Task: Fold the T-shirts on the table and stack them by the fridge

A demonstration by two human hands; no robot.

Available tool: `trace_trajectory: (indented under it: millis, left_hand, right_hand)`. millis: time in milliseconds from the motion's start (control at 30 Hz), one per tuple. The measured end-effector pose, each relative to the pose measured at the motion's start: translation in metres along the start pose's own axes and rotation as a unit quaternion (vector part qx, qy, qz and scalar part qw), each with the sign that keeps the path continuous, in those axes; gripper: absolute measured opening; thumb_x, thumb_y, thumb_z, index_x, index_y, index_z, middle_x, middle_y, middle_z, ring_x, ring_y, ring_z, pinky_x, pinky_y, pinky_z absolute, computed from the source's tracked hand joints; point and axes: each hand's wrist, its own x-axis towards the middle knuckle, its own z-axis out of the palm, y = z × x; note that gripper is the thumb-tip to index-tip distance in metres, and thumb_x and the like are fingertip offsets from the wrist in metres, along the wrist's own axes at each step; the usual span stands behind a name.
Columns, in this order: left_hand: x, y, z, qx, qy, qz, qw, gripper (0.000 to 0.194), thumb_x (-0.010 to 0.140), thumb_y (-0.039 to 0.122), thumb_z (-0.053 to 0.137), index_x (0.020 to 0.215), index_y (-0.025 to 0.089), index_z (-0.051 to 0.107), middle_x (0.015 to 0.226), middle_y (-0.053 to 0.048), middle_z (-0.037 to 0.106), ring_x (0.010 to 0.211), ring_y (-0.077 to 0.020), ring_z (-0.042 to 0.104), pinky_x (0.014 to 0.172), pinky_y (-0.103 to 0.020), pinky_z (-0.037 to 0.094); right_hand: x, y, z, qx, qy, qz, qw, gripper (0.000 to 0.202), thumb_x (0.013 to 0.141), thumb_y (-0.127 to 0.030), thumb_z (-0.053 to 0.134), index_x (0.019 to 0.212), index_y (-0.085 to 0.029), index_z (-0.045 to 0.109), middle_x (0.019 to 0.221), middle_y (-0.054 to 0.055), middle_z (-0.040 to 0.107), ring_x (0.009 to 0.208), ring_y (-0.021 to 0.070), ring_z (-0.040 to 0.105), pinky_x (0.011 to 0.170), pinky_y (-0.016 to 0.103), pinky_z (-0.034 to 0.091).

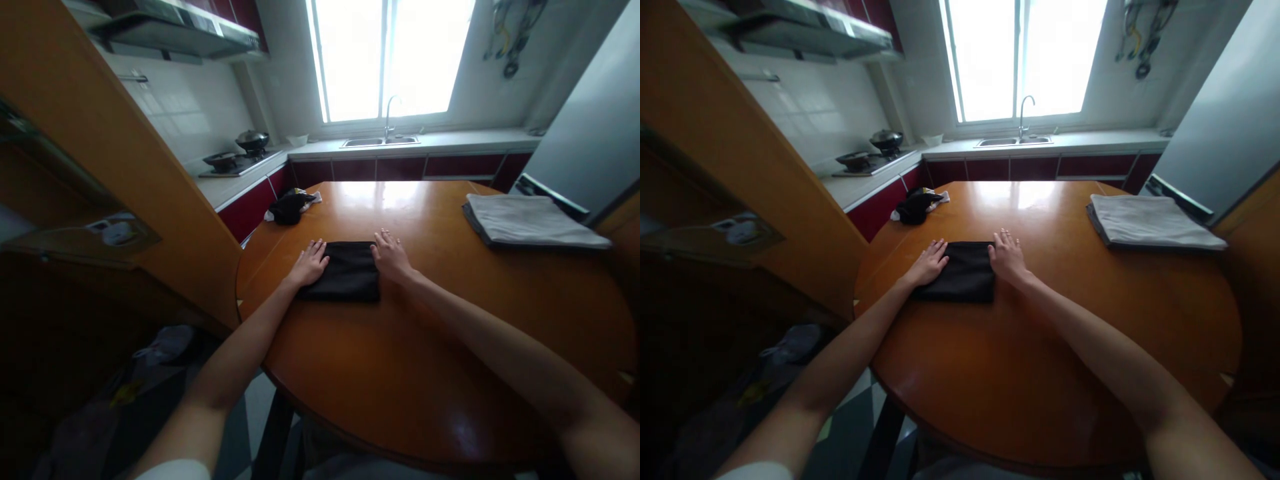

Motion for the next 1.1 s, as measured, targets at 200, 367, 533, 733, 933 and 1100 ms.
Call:
trace_trajectory:
  millis: [200,367,533,733,933,1100]
  left_hand:
    - [-0.001,0.002,-0.002,-0.001,-0.001,-0.004,1.0,0.063,0.104,0.047,0.027,0.162,0.022,0.025,0.17,-0.005,0.013,0.157,-0.027,0.006,0.124,-0.055,0.018]
    - [-0.003,0.005,-0.005,-0.008,-0.005,-0.007,1.0,0.064,0.103,0.048,0.027,0.162,0.022,0.025,0.17,-0.004,0.012,0.157,-0.0268,0.005,0.125,-0.054,0.016]
    - [-0.002,0.004,-0.004,-0.007,-0.005,-0.005,1.0,0.064,0.103,0.047,0.027,0.162,0.022,0.024,0.17,-0.004,0.012,0.157,-0.0274,0.005,0.124,-0.056,0.016]
    - [0.0,0.001,-0.001,-0.002,-0.001,-0.003,1.0,0.064,0.103,0.048,0.026,0.162,0.021,0.024,0.17,-0.005,0.013,0.157,-0.0268,0.005,0.124,-0.055,0.017]
    - [0.0,0.0,0.0,0.013,0.007,0.003,1.0,0.063,0.103,0.047,0.027,0.161,0.022,0.026,0.17,-0.005,0.015,0.157,-0.0276,0.008,0.123,-0.055,0.02]
    - [0.001,-0.001,0.0,0.006,0.008,0.002,1.0,0.062,0.103,0.047,0.028,0.161,0.023,0.027,0.17,-0.005,0.015,0.157,-0.0274,0.009,0.123,-0.054,0.021]
  right_hand:
    - [-0.038,-0.022,0.012,-0.011,-0.082,-0.17,0.982,0.059,0.105,-0.041,0.028,0.158,-0.016,0.035,0.167,0.01,0.024,0.156,0.0232,0.011,0.126,0.051,0.005]
    - [-0.039,0.0,0.012,-0.029,-0.11,-0.126,0.985,0.059,0.106,-0.042,0.028,0.159,-0.018,0.032,0.168,0.009,0.018,0.157,0.0259,0.007,0.123,0.062,0.0]
    - [-0.033,0.022,-0.01,0.006,-0.025,-0.066,0.997,0.054,0.103,-0.026,0.033,0.156,-0.017,0.041,0.167,0.011,0.025,0.155,0.0239,0.017,0.124,0.054,0.017]
    - [-0.07,0.023,-0.023,0.053,-0.109,-0.273,0.954,0.051,0.104,-0.034,0.037,0.155,-0.029,0.042,0.164,0.001,0.032,0.155,0.0202,0.02,0.125,0.048,0.018]
    - [-0.09,0.027,-0.02,0.041,-0.156,-0.264,0.951,0.065,0.104,-0.049,0.041,0.162,-0.026,0.023,0.165,0.007,0.026,0.154,0.0244,0.021,0.126,0.053,0.006]
    - [-0.093,0.027,-0.022,0.039,-0.142,-0.246,0.958,0.071,0.103,-0.051,0.042,0.163,-0.024,0.017,0.166,0.009,0.023,0.154,0.0253,0.021,0.126,0.053,0.007]
